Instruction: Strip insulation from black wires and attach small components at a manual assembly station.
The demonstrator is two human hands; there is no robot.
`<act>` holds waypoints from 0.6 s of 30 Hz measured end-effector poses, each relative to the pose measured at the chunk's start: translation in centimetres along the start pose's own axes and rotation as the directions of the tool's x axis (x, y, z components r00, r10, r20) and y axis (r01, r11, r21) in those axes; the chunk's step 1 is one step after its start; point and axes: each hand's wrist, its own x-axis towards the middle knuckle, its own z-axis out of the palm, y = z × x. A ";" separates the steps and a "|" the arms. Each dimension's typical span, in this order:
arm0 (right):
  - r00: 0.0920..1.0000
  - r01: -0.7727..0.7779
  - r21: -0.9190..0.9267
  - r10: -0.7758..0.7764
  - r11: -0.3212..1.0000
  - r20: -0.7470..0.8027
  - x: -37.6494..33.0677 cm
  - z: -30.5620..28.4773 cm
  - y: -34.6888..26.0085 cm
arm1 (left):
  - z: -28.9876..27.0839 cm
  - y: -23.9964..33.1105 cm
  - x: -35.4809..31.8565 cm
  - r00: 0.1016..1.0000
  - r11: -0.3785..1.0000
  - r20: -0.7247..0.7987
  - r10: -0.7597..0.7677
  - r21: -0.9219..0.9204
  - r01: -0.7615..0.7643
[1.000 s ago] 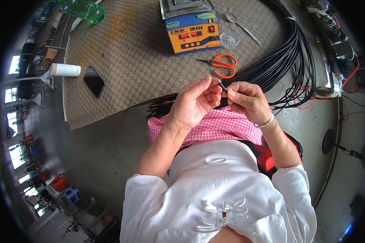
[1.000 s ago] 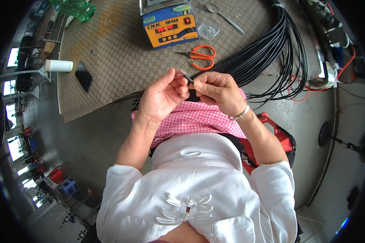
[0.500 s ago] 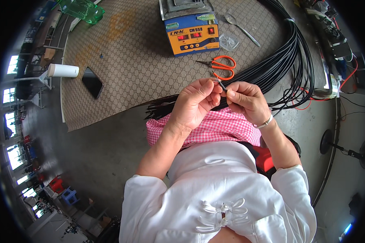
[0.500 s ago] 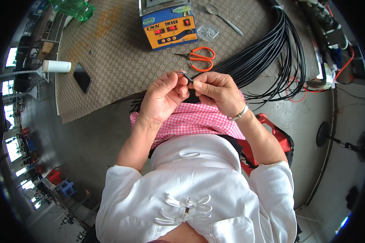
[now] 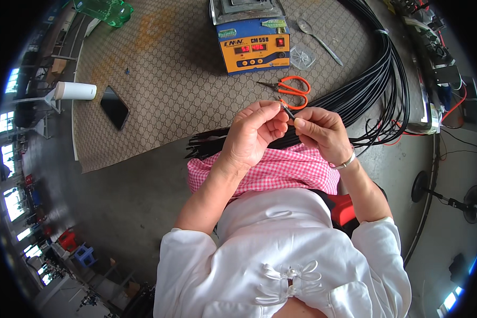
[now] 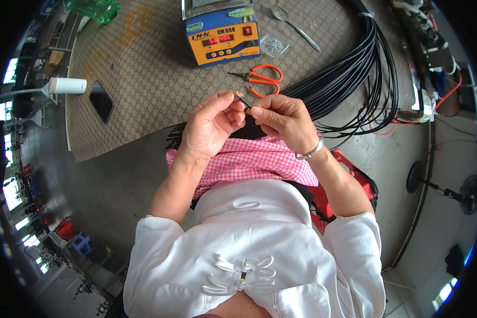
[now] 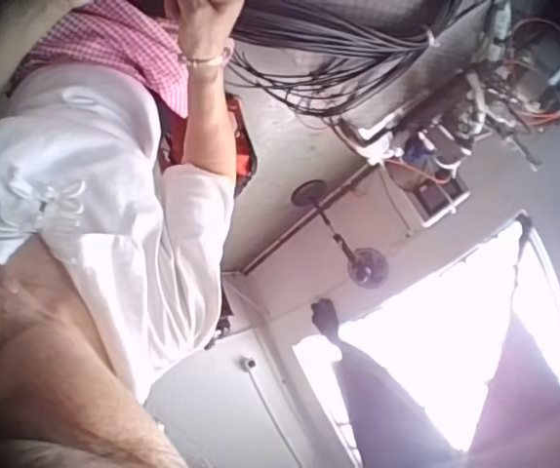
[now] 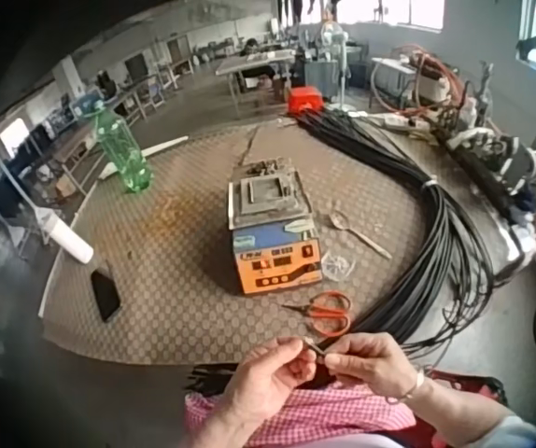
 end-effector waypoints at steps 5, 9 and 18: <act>0.998 -0.021 -0.010 0.021 1.000 -0.057 0.5 0.1 -0.5 | -0.2 0.0 0.6 1.000 1.000 -0.010 -0.008 -0.004 0.008; 0.993 0.079 0.000 -0.078 0.997 -0.092 1.7 -1.0 -1.4 | -0.2 0.1 0.9 0.998 0.999 -0.052 -0.031 -0.045 0.029; 0.848 0.052 -0.990 -0.529 0.130 -0.025 9.7 -8.0 -4.4 | -2.6 -1.5 1.5 0.991 0.991 -0.076 -0.113 -0.077 0.107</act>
